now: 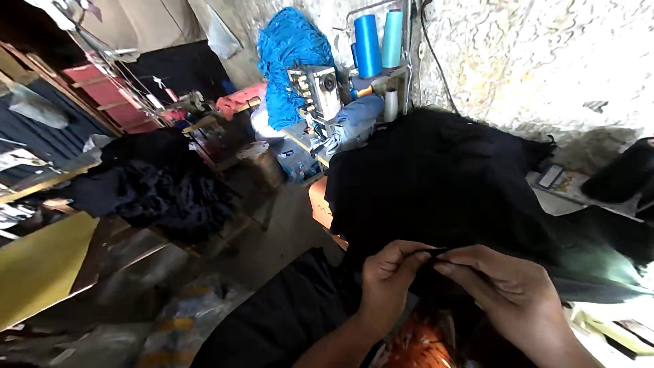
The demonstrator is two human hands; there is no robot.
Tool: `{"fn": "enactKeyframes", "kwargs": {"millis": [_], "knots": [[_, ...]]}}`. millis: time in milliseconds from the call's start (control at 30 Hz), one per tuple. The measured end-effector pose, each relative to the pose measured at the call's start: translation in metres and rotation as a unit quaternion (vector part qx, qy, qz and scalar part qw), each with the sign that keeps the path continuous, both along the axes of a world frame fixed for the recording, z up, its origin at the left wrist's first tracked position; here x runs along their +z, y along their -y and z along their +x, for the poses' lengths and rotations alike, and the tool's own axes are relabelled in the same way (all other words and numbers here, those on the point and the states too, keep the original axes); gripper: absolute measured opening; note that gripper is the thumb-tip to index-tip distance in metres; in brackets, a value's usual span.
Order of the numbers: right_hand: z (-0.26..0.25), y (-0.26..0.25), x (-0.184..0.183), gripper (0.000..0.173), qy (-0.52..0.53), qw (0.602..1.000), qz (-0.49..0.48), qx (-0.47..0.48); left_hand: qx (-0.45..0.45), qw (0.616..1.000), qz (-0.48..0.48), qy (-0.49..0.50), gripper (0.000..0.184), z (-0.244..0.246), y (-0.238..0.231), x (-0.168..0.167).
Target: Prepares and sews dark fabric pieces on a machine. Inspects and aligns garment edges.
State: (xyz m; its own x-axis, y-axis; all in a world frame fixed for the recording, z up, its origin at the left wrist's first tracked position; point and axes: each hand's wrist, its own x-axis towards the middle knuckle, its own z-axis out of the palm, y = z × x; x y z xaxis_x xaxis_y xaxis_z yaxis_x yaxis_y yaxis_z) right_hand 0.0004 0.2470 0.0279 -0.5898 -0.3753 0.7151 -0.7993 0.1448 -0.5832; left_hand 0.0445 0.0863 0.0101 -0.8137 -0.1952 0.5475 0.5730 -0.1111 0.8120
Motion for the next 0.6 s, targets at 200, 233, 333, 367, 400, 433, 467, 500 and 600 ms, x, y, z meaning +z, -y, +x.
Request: {"fn": "enactKeyframes", "kwargs": {"millis": [200, 233, 333, 367, 400, 433, 467, 500, 600], "knots": [[-0.001, 0.005, -0.001, 0.018, 0.050, 0.999, 0.003, 0.015, -0.018, 0.999, -0.022, 0.014, 0.021, 0.008, 0.004, 0.004], [-0.001, 0.005, -0.001, 0.019, 0.048, 0.999, 0.008, 0.011, -0.021, 0.999, -0.026, 0.012, 0.022, 0.008, 0.005, 0.004], [0.000, 0.005, 0.001, 0.018, 0.048, 0.999, 0.009, 0.003, -0.039, 0.999, -0.036, -0.002, 0.023, 0.010, 0.006, 0.004], [0.001, 0.005, 0.002, 0.017, 0.052, 0.999, 0.006, 0.002, -0.045, 0.998, -0.039, -0.007, 0.024, 0.010, 0.007, 0.004], [0.001, 0.005, 0.003, 0.018, 0.057, 0.998, 0.005, 0.003, -0.049, 0.998, -0.042, -0.010, 0.024, 0.010, 0.007, 0.003], [0.003, 0.005, 0.004, 0.019, 0.067, 0.998, 0.004, 0.004, -0.051, 0.998, -0.042, -0.012, 0.025, 0.010, 0.007, 0.003], [0.005, 0.005, 0.006, 0.022, 0.082, 0.997, 0.001, 0.009, -0.050, 0.998, -0.041, -0.014, 0.025, 0.010, 0.007, 0.003], [0.006, 0.005, 0.008, 0.024, 0.090, 0.996, 0.003, 0.009, -0.050, 0.998, -0.041, -0.015, 0.025, 0.009, 0.007, 0.003], [0.007, 0.005, 0.009, 0.024, 0.093, 0.996, 0.002, 0.007, -0.052, 0.998, -0.043, -0.019, 0.025, 0.010, 0.007, 0.002]]}}
